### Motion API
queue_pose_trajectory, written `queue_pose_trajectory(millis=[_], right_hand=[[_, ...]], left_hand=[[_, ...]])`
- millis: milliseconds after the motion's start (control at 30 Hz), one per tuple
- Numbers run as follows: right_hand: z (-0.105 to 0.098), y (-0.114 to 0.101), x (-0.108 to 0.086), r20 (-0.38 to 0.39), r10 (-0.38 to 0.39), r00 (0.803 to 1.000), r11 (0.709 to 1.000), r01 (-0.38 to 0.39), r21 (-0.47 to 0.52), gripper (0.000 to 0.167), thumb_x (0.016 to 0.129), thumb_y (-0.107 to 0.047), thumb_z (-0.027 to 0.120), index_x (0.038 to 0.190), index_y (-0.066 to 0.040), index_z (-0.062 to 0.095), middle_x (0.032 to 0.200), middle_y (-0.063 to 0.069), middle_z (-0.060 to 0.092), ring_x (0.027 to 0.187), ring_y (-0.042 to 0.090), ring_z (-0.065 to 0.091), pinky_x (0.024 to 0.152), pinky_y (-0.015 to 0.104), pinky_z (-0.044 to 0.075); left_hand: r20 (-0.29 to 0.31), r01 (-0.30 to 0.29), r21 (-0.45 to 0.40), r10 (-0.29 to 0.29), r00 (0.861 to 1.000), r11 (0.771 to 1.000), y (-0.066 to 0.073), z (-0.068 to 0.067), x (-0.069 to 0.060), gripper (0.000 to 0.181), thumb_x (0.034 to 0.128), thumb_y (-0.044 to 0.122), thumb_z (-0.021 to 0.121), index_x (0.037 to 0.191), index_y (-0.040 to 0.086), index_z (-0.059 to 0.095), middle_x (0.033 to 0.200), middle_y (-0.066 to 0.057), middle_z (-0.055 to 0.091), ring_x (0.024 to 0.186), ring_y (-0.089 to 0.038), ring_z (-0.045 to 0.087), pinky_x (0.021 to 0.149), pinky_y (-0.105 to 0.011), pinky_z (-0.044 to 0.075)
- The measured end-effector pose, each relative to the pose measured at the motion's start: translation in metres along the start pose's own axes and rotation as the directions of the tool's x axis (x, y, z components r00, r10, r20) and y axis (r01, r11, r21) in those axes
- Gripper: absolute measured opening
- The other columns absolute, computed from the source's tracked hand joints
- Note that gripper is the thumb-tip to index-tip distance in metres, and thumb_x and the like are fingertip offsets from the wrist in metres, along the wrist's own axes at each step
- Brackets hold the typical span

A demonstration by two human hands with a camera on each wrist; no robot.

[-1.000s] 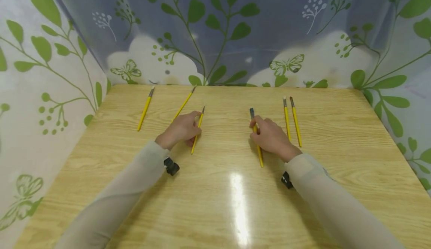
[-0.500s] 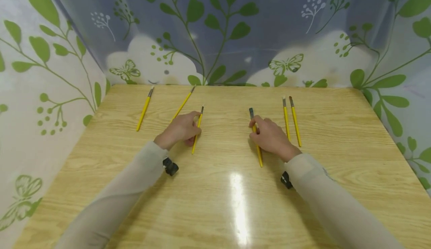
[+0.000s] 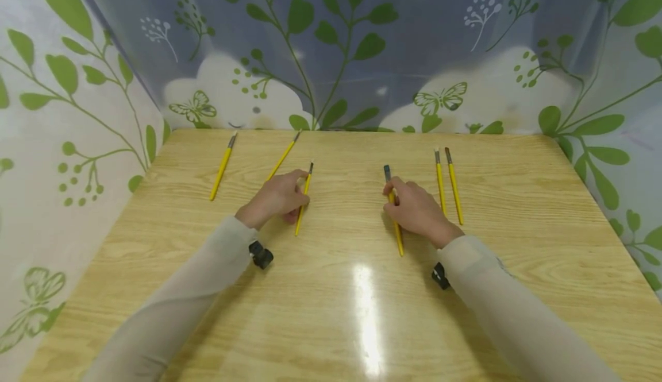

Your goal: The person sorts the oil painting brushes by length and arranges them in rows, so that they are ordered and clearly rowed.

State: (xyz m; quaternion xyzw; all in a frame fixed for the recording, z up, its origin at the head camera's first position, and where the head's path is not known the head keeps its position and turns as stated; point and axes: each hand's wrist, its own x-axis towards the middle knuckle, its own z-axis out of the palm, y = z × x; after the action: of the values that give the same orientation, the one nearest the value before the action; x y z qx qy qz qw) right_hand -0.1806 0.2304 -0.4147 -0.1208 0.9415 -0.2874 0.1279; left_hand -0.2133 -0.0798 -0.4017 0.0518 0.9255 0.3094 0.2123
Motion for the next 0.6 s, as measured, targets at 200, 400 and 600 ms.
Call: queue_pose_trajectory(millis=[200,400,600], right_hand=[[-0.0002,-0.0010,0.0002,-0.004,0.007,1.000,1.000,-0.007,-0.009,0.033,0.106,-0.014,0.058,0.137,-0.004,0.060,0.082,0.008,0.065,0.055,0.019,0.053,0.056,0.034,0.044],[0.0004,0.0003,0.0011,-0.007,0.003,1.000,1.000,-0.003,-0.011,0.033,0.105,-0.014,0.058,0.137,-0.004,0.060,0.079,0.007,0.063,0.054,0.019,0.052,0.055,0.034,0.043],[0.0006,0.0007,0.0011,-0.009,-0.003,1.000,1.000,0.003,-0.008,0.033,0.105,-0.013,0.058,0.136,-0.004,0.060,0.077,0.006,0.063,0.053,0.018,0.052,0.055,0.034,0.043]], left_hand=[[-0.006,-0.011,0.008,0.011,1.000,1.000,-0.0005,-0.0022,-0.0019,0.066,0.1071,0.013,0.063,0.168,0.013,0.038,0.061,-0.004,0.069,0.048,-0.016,0.067,0.055,-0.027,0.056],[-0.019,-0.026,-0.001,0.026,0.999,1.000,-0.0008,-0.0039,-0.0019,0.064,0.1068,0.014,0.063,0.166,0.013,0.041,0.062,-0.006,0.070,0.049,-0.018,0.069,0.057,-0.028,0.058],[-0.030,-0.021,0.000,0.021,0.999,1.000,-0.0016,-0.0063,-0.0029,0.057,0.1089,0.020,0.062,0.163,0.014,0.045,0.073,-0.007,0.072,0.052,-0.019,0.071,0.060,-0.028,0.058]])
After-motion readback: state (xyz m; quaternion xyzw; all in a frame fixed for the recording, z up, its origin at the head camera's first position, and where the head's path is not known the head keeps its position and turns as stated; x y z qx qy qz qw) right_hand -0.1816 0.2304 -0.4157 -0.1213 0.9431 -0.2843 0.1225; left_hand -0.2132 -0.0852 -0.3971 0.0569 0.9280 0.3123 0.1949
